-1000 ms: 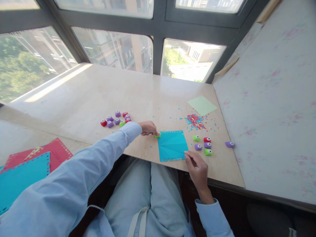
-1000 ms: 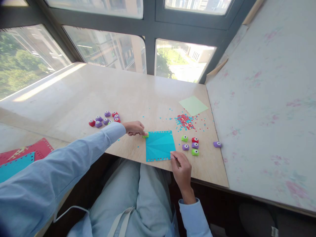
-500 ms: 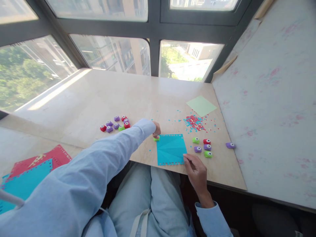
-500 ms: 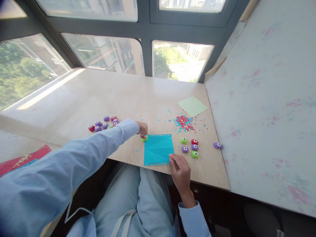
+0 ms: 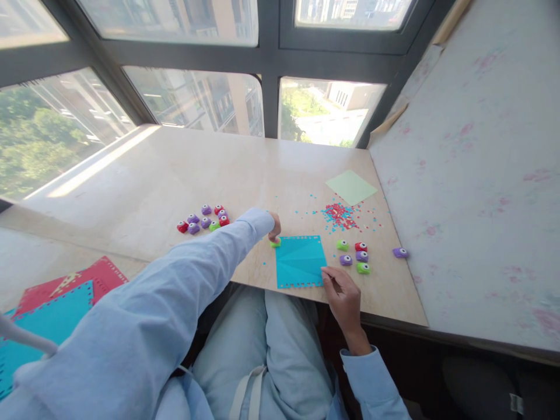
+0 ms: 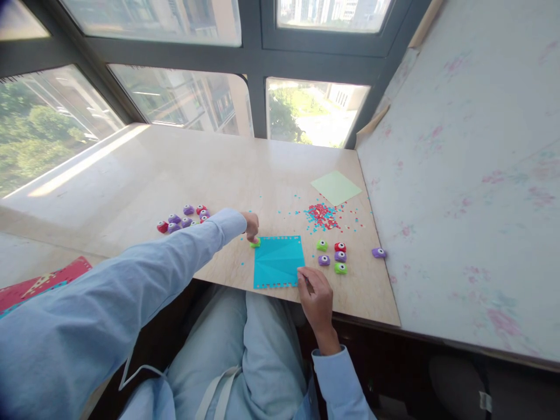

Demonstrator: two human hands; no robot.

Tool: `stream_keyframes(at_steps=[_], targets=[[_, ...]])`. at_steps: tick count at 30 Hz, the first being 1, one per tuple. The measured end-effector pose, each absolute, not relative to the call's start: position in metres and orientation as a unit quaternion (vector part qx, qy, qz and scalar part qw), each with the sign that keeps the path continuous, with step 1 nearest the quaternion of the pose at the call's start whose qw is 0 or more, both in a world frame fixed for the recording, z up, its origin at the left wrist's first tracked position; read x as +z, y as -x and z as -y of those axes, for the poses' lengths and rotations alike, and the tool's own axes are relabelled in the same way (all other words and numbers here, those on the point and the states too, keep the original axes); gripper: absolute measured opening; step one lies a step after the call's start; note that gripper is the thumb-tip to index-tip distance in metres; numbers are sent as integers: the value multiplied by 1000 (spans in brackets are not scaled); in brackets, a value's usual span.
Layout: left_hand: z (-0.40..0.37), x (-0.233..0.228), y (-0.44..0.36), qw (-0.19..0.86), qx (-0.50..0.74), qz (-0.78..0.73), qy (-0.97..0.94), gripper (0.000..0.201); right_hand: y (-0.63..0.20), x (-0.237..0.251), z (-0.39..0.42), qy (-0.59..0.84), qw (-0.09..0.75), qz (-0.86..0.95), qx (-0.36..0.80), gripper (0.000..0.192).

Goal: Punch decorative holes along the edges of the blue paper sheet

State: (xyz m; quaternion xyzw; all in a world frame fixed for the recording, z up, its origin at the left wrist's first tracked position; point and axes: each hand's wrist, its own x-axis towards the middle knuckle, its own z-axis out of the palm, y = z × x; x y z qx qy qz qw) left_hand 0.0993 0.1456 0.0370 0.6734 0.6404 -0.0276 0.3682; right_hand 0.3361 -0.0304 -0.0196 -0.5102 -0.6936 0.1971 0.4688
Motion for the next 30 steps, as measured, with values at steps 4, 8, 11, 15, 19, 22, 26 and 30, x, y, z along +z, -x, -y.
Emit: stream_keyframes(at_steps=[4,8,11,15,19,22,26,30], targets=[[-138,47,-96,301,-134,-667,-668,31,-336,-23,29,504,466,704,181,16],[-121,55,-89,259,-155,-677,-671,35,-336,-24,28,499,455,717,171,17],[-106,59,-87,240,-132,-684,-676,40,-336,-25,27,501,450,720,167,19],[-87,63,-85,235,-76,-692,-678,40,-336,-27,26,502,442,727,154,20],[-67,59,-81,250,-3,-702,-667,52,-336,-29,26,505,433,734,140,21],[-54,50,-77,280,39,-704,-652,58,-335,-29,25,505,431,736,132,22],[-44,37,-69,277,81,-712,-640,39,-334,-29,25,504,430,739,123,23],[-38,29,-59,250,99,-722,-638,33,-334,-30,24,510,428,737,121,23]])
